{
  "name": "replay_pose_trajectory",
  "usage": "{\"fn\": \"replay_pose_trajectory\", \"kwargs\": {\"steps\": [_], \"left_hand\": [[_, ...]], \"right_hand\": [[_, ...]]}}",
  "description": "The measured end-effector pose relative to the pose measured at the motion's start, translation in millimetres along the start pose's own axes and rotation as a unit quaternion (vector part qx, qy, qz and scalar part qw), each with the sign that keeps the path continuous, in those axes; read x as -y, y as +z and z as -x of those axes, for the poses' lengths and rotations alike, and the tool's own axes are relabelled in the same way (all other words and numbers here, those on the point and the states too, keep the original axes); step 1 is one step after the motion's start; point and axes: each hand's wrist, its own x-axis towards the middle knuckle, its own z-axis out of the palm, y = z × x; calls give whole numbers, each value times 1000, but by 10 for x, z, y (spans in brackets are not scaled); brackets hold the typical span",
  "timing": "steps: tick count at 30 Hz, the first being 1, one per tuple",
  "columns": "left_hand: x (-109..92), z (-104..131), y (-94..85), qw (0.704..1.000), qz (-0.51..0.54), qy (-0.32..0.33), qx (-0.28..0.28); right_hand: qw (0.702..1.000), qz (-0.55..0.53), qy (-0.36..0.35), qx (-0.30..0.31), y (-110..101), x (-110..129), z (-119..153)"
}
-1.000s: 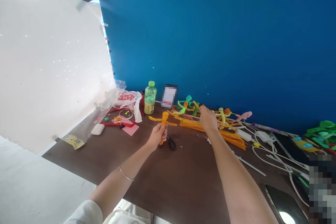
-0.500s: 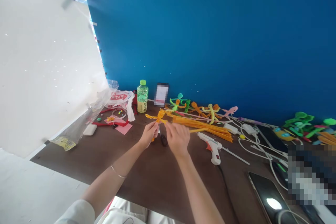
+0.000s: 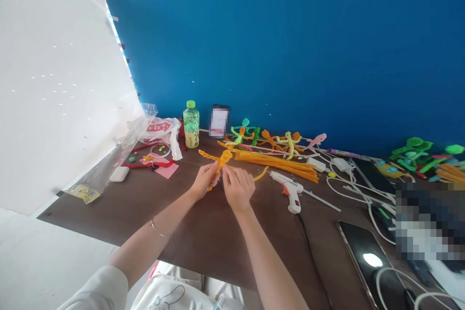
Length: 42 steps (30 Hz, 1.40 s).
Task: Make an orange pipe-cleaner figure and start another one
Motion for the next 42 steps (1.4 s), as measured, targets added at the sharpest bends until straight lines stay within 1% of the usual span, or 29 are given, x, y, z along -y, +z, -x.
{"fn": "replay_pose_trajectory", "kwargs": {"steps": [5,10,16,18,24,27,32,38,40,42], "left_hand": [[-34,24,25,999,35,-15,-12],[-15,8,16,996,81,-42,-12],[-38,30,26,986,146,-74,11],[-57,38,36,982,165,-92,15],[-69,16,18,963,215,-160,2],[-61,6,2,951,247,-185,10],[-59,19,7,933,307,-186,18],[-107,33,15,928,323,-184,-18],[-126,32,12,924,335,-182,-24],[-140,29,4,921,343,-182,-26]], "right_hand": [[1000,18,-13,-5,-18,29,14],[999,30,-26,3,-30,23,24],[999,28,-29,9,-49,10,23],[999,21,-23,13,-60,10,20],[1000,10,-15,21,-93,-2,10],[999,13,-19,24,-100,-2,6],[999,14,-35,11,-99,4,11],[998,-13,-43,32,-72,-61,23],[998,-42,-31,47,-55,-88,20],[994,-90,8,63,-40,-109,12]]}}
